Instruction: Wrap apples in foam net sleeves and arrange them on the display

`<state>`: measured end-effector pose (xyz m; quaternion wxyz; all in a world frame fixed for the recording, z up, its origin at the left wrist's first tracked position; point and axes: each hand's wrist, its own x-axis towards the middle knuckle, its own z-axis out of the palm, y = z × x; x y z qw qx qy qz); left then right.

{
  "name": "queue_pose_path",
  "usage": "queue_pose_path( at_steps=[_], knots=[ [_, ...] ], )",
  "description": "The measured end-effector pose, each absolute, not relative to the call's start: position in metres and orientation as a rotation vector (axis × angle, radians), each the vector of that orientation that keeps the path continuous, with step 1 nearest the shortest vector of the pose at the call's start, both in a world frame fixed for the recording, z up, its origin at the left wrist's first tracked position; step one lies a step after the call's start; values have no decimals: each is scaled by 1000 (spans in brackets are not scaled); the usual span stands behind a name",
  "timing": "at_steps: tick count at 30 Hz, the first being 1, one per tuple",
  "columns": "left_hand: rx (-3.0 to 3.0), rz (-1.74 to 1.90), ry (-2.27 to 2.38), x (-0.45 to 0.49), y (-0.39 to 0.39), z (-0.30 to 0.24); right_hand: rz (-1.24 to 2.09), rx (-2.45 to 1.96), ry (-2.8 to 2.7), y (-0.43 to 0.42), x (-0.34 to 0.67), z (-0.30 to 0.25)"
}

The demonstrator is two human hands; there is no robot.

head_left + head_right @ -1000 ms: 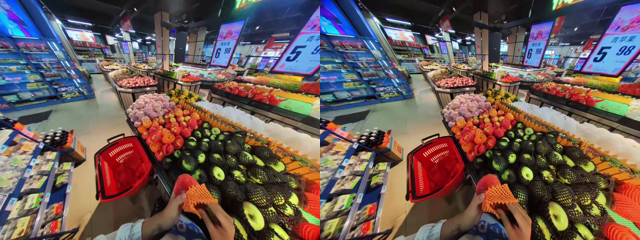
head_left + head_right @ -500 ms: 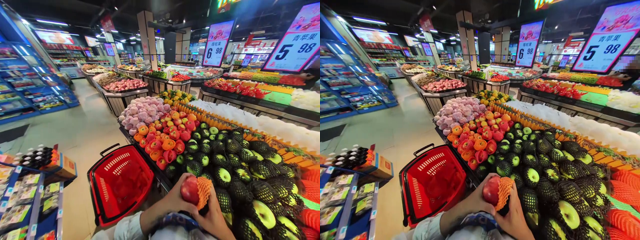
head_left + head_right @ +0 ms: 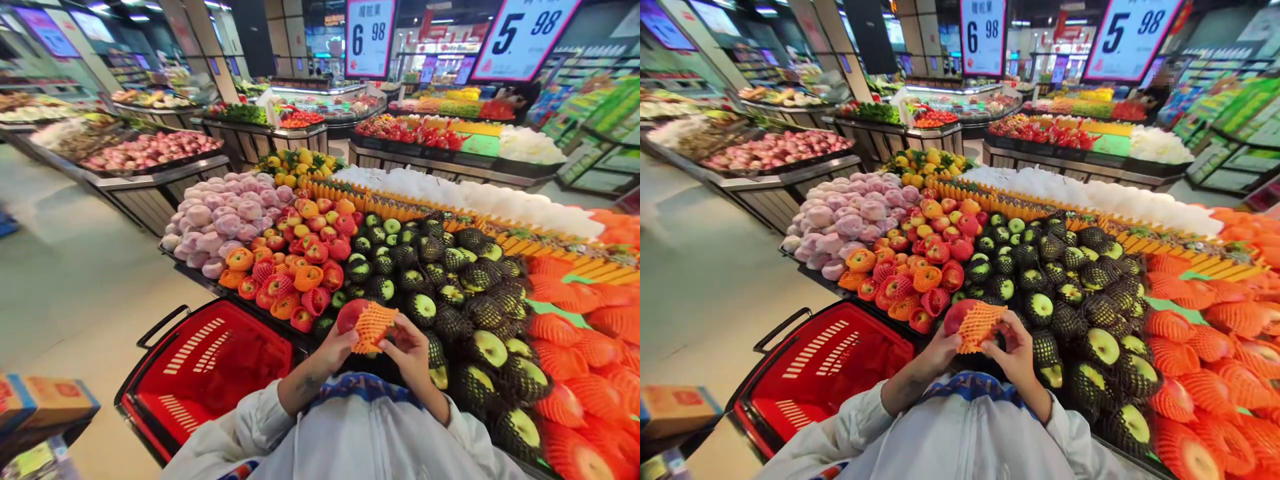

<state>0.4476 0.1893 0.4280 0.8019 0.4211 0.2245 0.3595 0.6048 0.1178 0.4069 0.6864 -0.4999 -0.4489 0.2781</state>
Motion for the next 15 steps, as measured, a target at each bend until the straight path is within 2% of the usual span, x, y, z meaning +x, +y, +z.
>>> queue_pose_path(
  at_steps=[8,12,15],
  knots=[
    [1339,790,547,462,209,449,253,-1341,-1482,118,626,419],
    [1533,767,549,467,216,453,146,-1352,-1342,124,624,411],
    [1854,1049,612,466,214,455,134,-1402,-1186,127,620,403]
  ],
)
